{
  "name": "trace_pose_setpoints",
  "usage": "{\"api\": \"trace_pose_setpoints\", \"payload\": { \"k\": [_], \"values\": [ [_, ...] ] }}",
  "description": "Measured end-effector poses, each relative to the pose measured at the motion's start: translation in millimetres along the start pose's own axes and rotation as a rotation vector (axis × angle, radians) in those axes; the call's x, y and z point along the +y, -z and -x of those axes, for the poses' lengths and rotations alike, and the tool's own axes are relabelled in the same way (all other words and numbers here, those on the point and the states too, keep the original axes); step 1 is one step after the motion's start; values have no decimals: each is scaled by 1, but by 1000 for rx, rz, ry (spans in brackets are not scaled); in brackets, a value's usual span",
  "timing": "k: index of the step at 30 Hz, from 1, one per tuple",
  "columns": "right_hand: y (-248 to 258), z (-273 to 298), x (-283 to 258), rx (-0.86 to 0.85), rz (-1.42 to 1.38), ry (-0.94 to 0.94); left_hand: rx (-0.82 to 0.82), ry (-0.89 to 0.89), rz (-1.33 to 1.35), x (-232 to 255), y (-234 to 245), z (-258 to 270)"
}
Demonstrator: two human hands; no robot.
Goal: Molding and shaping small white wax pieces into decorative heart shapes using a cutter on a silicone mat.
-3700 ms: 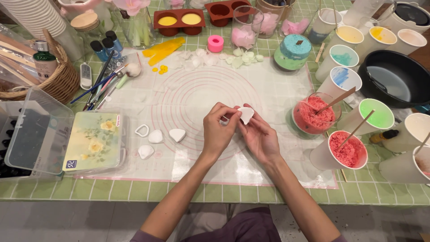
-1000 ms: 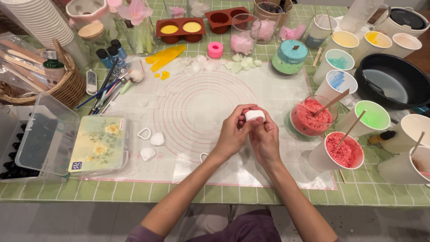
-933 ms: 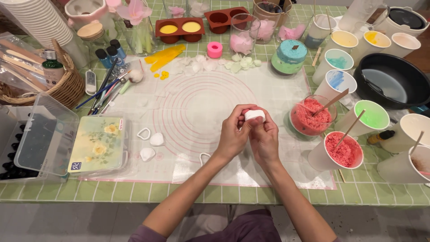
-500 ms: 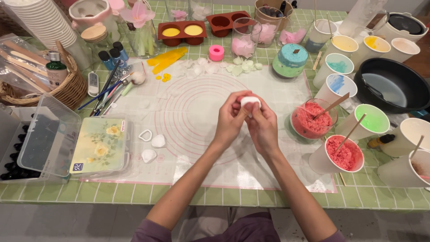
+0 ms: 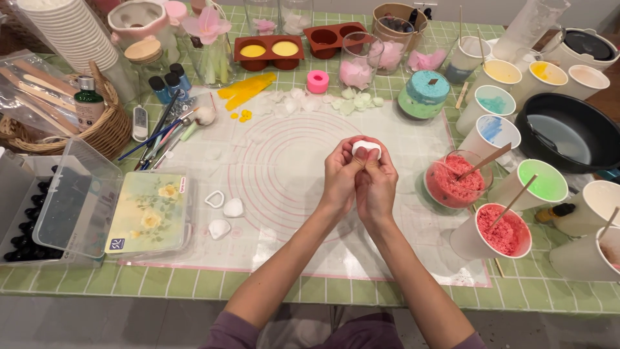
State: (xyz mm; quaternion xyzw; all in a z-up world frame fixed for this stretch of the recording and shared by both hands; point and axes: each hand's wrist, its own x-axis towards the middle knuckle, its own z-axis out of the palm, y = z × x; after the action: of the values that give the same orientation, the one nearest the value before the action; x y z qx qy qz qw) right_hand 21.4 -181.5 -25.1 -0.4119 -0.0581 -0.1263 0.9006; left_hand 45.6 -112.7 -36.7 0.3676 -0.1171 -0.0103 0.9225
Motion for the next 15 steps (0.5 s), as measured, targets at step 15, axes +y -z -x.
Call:
{"api": "trace_pose_setpoints", "payload": {
  "k": [15],
  "values": [
    [-5, -3, 10, 145, 131, -59, 252, 133, 53, 5, 5, 0]
  ]
}}
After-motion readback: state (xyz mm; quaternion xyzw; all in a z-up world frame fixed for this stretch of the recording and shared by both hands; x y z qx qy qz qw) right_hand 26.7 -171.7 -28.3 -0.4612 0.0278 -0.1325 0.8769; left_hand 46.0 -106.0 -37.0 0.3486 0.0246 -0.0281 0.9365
